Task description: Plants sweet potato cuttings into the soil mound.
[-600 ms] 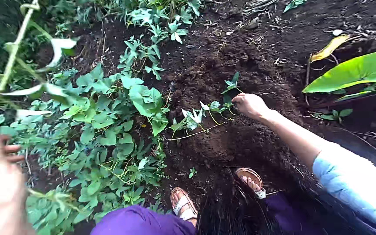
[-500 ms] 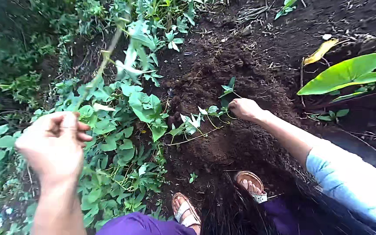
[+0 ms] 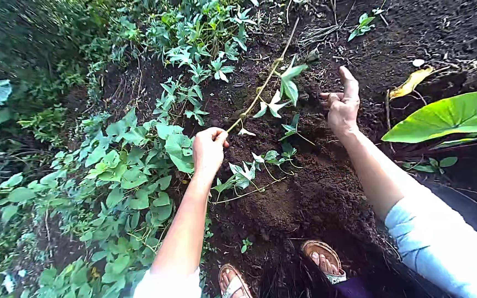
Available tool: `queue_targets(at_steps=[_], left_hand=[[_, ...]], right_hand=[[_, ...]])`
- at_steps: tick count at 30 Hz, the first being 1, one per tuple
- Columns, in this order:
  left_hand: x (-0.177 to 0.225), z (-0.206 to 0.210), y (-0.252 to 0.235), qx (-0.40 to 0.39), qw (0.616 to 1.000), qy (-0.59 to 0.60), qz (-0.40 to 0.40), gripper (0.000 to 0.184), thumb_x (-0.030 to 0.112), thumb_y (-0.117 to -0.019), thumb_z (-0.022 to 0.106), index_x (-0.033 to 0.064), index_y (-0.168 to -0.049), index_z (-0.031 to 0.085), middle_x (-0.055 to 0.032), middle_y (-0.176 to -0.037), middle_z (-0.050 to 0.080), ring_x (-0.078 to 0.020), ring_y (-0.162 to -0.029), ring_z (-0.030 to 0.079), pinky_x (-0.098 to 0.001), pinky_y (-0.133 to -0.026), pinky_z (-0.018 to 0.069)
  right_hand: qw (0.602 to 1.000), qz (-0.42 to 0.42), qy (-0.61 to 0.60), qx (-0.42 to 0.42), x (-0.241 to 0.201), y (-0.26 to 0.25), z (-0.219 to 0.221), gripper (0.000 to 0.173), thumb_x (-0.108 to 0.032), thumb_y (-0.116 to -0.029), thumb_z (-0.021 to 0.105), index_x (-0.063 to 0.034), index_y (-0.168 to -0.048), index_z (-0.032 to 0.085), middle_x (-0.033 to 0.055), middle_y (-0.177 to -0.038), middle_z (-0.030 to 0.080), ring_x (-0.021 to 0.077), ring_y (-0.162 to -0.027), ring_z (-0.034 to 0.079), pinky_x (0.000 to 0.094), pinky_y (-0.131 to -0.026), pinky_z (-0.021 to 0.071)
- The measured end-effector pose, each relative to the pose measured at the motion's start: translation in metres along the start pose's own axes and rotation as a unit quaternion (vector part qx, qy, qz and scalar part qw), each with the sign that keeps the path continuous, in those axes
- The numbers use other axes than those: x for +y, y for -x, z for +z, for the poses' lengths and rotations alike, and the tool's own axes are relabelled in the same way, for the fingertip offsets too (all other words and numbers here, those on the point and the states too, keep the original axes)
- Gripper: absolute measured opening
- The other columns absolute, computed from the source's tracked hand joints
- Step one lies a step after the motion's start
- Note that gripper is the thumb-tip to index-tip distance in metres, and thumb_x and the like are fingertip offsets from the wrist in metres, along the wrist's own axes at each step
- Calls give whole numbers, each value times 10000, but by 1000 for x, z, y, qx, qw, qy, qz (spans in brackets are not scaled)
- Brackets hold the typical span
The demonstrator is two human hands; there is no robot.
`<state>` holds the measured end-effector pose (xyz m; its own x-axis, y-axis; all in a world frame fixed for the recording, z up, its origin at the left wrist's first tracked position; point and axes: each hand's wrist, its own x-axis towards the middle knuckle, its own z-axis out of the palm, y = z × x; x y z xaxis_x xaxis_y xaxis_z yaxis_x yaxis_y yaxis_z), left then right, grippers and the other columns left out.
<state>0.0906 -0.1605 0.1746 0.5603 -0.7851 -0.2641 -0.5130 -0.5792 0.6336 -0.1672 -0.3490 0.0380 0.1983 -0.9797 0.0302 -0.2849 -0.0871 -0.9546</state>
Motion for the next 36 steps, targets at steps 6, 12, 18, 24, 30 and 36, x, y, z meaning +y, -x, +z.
queue_targets(at_steps=[6, 12, 18, 24, 30, 36], left_hand=[[-38, 26, 0, -9, 999, 43, 33, 150, 118, -1027, 634, 19, -1080, 732, -99, -930, 742, -159, -787, 680, -368, -782, 563], [-23, 4, 9, 74, 981, -38, 177, 145, 102, -1002, 664, 39, -1100, 750, -125, -1020, 742, -222, -944, 701, -412, -889, 547], [-9, -7, -6, 242, 909, -87, 327, 155, 111, -980, 693, 9, -1050, 787, -127, -960, 755, -210, -943, 664, -309, -887, 491], [-69, 25, 38, 41, 891, -343, 294, 85, 25, -910, 697, -3, -948, 767, -191, -883, 719, -411, -891, 689, -567, -799, 533], [-66, 98, 23, -208, 875, -435, 45, 204, 99, -1002, 593, 25, -1126, 737, -181, -1161, 716, -358, -1171, 635, -542, -1034, 434], [-53, 157, 4, -107, 899, -375, 198, 213, -29, -948, 632, -77, -1150, 679, -226, -1173, 667, -389, -1144, 634, -504, -927, 524]], right_hand=[[961, 213, -127, -120, 13, -4, 29, 371, -240, -1135, 372, -21, -1394, 524, 132, -1254, 664, 219, -950, 735, 392, -804, 625], [885, -23, 192, -424, -15, -25, 2, 325, -105, -1099, 451, -86, -1311, 697, 161, -1291, 696, 339, -1211, 648, 604, -1049, 454], [878, -65, 84, -467, -37, -43, -14, 174, 7, -984, 618, -20, -1071, 767, 48, -930, 757, 46, -801, 679, 268, -781, 559], [831, -68, 277, -477, 35, 2, 32, 128, -107, -954, 708, 10, -906, 730, 217, -923, 705, 418, -951, 685, 676, -845, 512], [802, -59, 396, -443, 68, 6, 55, 182, -82, -1027, 576, -55, -1127, 725, 243, -1072, 724, 472, -1060, 685, 686, -893, 510], [785, -150, 416, -434, 77, 4, 44, 210, 29, -996, 556, -28, -1109, 723, 202, -1142, 720, 438, -1152, 651, 619, -890, 520]])
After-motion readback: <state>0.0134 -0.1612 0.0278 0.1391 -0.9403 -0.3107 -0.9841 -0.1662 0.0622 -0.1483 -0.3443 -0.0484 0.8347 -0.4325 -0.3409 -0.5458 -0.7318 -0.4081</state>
